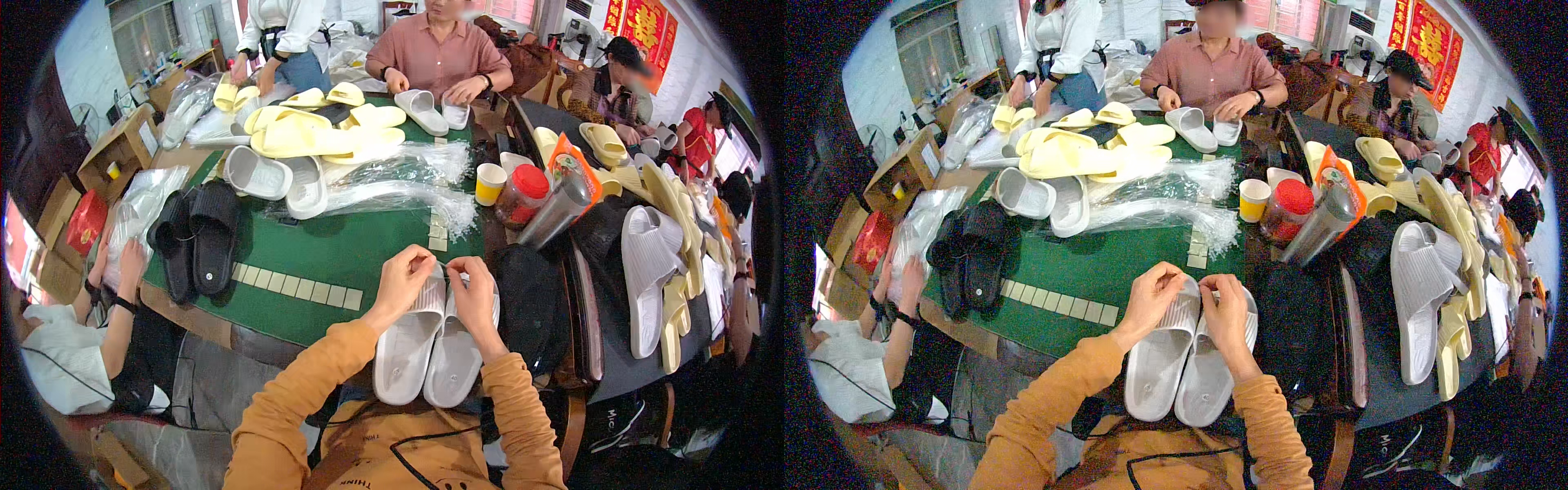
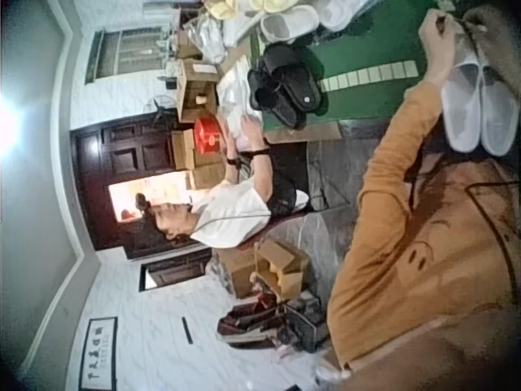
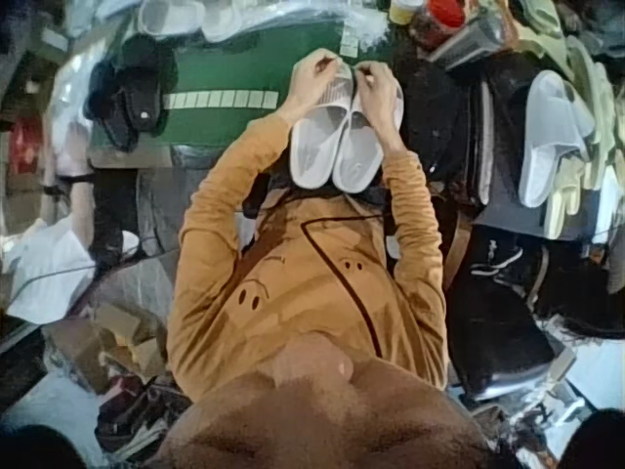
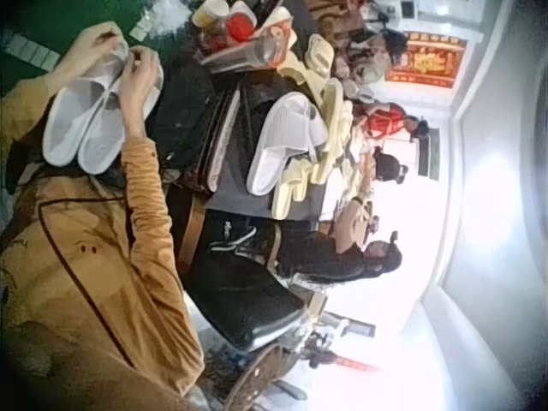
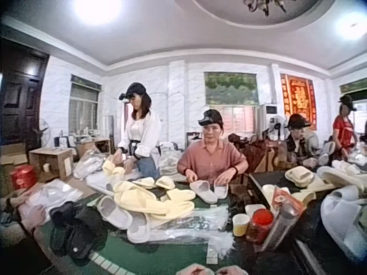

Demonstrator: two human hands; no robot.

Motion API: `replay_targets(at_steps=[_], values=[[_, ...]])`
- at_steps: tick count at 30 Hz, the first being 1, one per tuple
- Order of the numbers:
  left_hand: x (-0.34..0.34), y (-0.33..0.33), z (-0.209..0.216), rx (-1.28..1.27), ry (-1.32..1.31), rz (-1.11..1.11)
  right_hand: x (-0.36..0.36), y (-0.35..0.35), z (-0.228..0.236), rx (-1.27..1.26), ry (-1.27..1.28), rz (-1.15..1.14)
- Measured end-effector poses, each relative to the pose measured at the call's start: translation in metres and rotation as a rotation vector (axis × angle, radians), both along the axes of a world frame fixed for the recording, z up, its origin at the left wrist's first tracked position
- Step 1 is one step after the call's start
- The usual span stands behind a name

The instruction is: Assembling and inspecting slide sandals at a factory workbench.

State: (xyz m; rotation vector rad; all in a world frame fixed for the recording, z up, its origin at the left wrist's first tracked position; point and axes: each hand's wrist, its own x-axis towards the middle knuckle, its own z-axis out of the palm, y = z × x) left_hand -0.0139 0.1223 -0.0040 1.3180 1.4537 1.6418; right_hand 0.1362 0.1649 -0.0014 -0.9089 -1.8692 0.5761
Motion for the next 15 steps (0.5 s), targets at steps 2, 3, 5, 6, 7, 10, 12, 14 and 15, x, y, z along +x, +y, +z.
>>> replay_targets(at_steps=[2,3,5,6,7,10,12,14,15], values=[[0.000,0.001,-0.003,0.001,-0.020,-0.005,-0.001,-0.002,0.001,-0.011,-0.013,-0.002],[0.000,0.001,-0.004,0.000,-0.031,-0.007,-0.001,-0.001,0.000,-0.004,0.010,0.008],[-0.001,0.001,-0.004,0.008,-0.007,-0.038,-0.002,-0.003,0.004,-0.009,0.006,0.014],[-0.002,0.000,-0.002,0.014,0.007,-0.052,-0.003,-0.003,0.005,-0.010,0.005,0.019],[-0.002,-0.001,0.000,-0.002,0.030,-0.063,-0.003,-0.004,0.005,0.011,0.007,0.053],[0.003,-0.002,0.007,-0.027,0.078,-0.097,0.000,-0.003,0.004,0.031,0.027,0.111],[0.002,-0.003,0.005,-0.016,0.080,-0.098,-0.001,-0.002,0.001,0.035,0.029,0.101],[0.000,-0.004,0.006,-0.045,0.096,-0.087,-0.002,-0.001,0.000,0.052,0.018,0.074],[0.000,-0.005,0.006,-0.059,0.104,-0.082,-0.002,-0.002,0.001,0.036,0.013,0.068]])
